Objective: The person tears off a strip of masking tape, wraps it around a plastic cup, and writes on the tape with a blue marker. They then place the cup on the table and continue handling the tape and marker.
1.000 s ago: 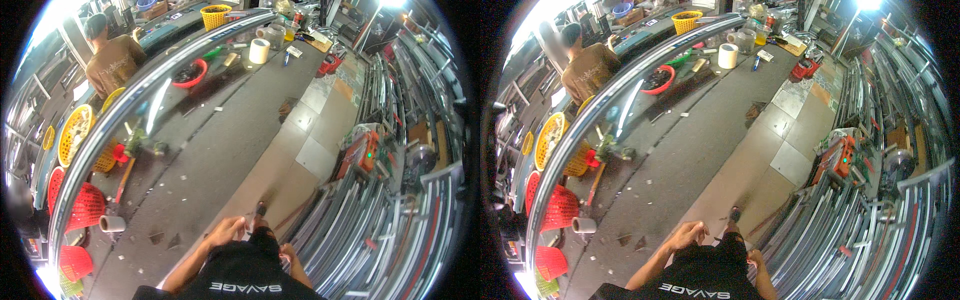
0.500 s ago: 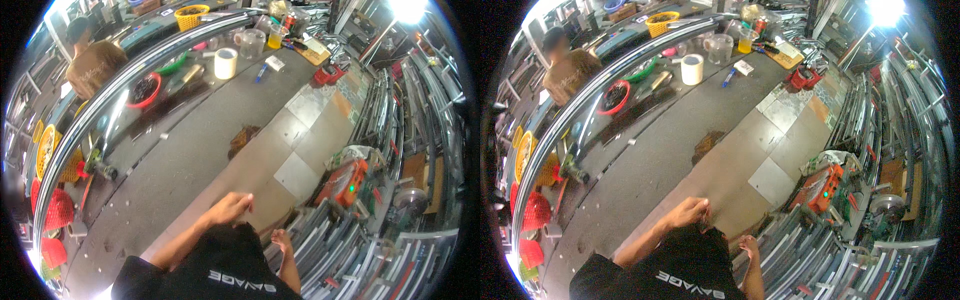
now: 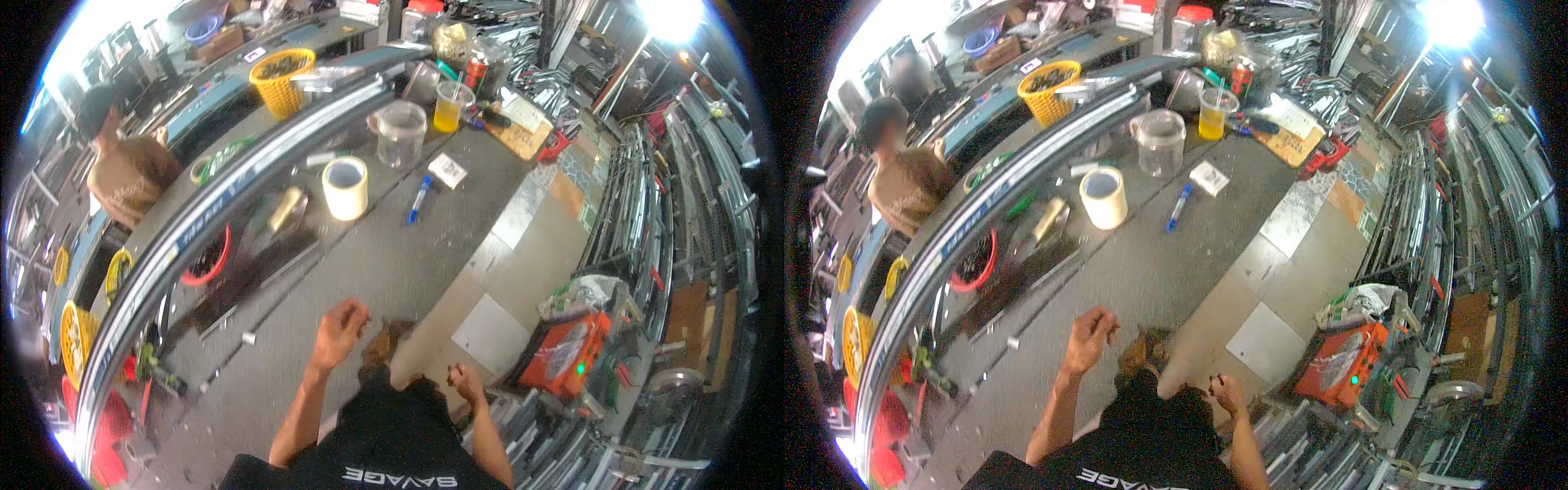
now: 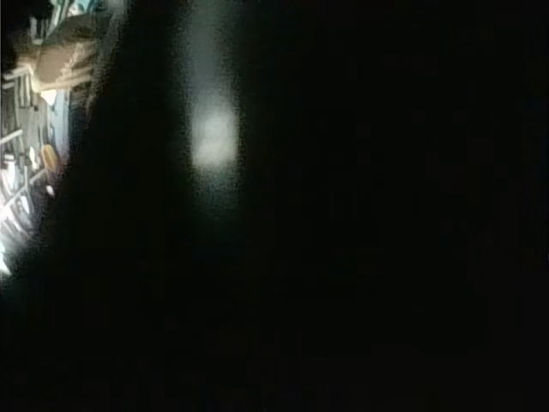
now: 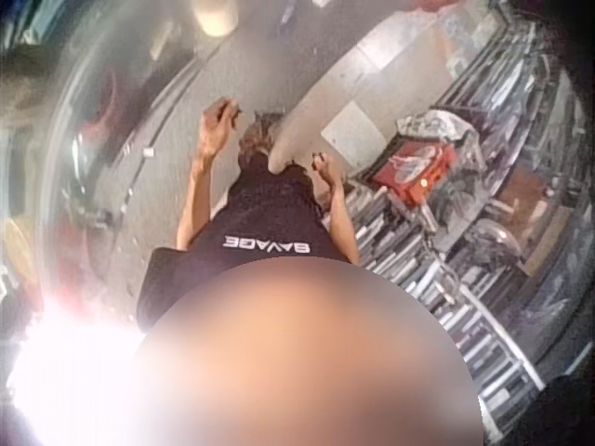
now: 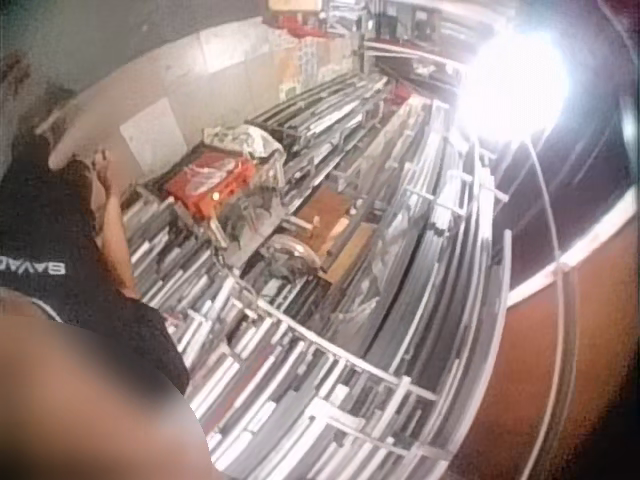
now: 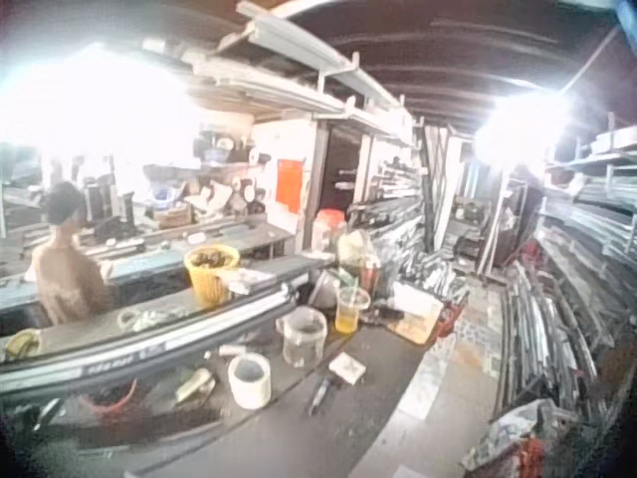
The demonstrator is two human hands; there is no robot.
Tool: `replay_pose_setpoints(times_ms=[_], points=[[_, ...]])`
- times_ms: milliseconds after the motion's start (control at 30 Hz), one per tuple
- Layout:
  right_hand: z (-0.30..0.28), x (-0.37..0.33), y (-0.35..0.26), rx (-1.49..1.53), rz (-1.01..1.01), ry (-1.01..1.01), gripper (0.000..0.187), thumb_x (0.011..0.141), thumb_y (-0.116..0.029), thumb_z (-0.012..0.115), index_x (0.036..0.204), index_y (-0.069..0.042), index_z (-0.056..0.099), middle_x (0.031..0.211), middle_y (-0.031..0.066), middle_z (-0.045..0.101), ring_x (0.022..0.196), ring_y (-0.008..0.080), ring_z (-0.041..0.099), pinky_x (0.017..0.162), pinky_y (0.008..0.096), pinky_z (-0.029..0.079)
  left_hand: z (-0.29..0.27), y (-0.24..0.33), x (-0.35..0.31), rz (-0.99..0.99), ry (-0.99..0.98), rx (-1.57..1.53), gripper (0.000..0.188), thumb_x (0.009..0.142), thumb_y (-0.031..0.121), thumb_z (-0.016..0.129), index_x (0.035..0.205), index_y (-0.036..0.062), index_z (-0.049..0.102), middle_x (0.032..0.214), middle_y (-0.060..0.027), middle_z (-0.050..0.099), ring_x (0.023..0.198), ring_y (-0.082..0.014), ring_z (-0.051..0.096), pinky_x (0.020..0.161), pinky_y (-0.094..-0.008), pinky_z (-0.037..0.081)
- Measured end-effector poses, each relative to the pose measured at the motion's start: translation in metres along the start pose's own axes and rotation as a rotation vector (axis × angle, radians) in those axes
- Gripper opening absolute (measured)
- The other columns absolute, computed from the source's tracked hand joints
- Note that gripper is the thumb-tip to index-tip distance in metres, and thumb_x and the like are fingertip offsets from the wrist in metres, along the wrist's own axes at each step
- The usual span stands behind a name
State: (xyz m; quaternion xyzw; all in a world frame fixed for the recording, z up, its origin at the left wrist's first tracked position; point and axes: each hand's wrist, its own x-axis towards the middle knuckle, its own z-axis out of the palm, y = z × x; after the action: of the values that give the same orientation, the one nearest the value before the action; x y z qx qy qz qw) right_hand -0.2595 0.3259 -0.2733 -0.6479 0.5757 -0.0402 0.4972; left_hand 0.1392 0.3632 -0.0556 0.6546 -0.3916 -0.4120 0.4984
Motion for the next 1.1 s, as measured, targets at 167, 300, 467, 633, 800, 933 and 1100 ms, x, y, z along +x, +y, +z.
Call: replay_pose_setpoints(times_ms=[167,300,467,633,800,933,1100], points=[[-0.009,0.07,-0.029,-0.168,0.017,0.176,0.032,0.099,-0.03,0.07,0.103,0.001,0.072,0.1,0.0236,0.077,0.095,0.0359,0.075,0.084,0.0445,0.056,-0.02,-0.001,0.093,0.157,0.226,-0.011,0.011,0.106,0.011,0.066,0.101,0.0012,0.066,0.089,-0.0035,0.067,0.08,-0.0099,0.062,0.074,-0.0279,0.053],[-0.029,0.097,-0.016,-0.256,-0.06,0.033,0.03,0.096,-0.027,0.075,0.104,0.001,0.07,0.096,0.0234,0.075,0.091,0.0348,0.073,0.083,0.044,0.056,-0.021,0.011,0.136,0.147,0.402,0.007,0.014,0.108,0.015,0.063,0.104,0.0023,0.066,0.083,-0.0031,0.066,0.079,-0.0107,0.063,0.075,-0.0278,0.052],[-0.079,0.156,-0.032,-0.071,-0.232,0.025,0.038,0.102,-0.035,0.07,0.095,0.002,0.069,0.084,0.0173,0.071,0.08,0.024,0.065,0.076,0.0421,0.053,-0.013,0.005,0.157,0.316,0.429,-0.149,0.029,0.113,0.023,0.053,0.096,0.0019,0.063,0.075,-0.0047,0.062,0.069,-0.0121,0.06,0.07,-0.0298,0.052],[-0.125,0.185,-0.056,0.024,0.02,0.016,0.042,0.109,-0.036,0.059,0.101,0.004,0.071,0.082,0.02,0.071,0.078,0.0252,0.065,0.074,0.0426,0.053,0.02,0.0,0.167,0.286,0.278,-0.37,0.037,0.115,0.023,0.048,0.084,0.0038,0.054,0.071,-0.0043,0.058,0.061,-0.0123,0.054,0.061,-0.0296,0.048],[-0.165,0.22,-0.041,-0.117,-0.125,-0.06,0.037,0.107,-0.03,0.064,0.104,0.007,0.069,0.086,0.0234,0.07,0.078,0.0272,0.063,0.075,0.046,0.052,0.065,0.004,0.184,0.156,0.422,0.118,0.037,0.113,0.027,0.054,0.084,0.0027,0.058,0.071,-0.0065,0.06,0.062,-0.0136,0.056,0.064,-0.0337,0.051],[-0.211,0.275,-0.004,0.021,-0.202,0.038,0.025,0.104,-0.019,0.067,0.111,0.003,0.058,0.092,0.0176,0.068,0.077,0.0279,0.068,0.071,0.0433,0.056,0.115,0.009,0.216,0.171,0.588,0.298,0.023,0.096,0.021,0.078,0.106,0.0019,0.069,0.093,-0.0132,0.073,0.078,-0.0241,0.067,0.08,-0.0377,0.056],[-0.273,0.326,0.061,0.35,0.106,0.063,0.026,0.1,-0.021,0.074,0.109,-0.002,0.058,0.086,0.0099,0.069,0.065,0.0181,0.064,0.058,0.0355,0.057,0.152,0.037,0.239,-0.114,0.564,0.616,0.063,0.075,0.02,0.092,0.13,0.0063,0.063,0.123,-0.0113,0.062,0.116,-0.0321,0.059,0.109,-0.0453,0.043]])
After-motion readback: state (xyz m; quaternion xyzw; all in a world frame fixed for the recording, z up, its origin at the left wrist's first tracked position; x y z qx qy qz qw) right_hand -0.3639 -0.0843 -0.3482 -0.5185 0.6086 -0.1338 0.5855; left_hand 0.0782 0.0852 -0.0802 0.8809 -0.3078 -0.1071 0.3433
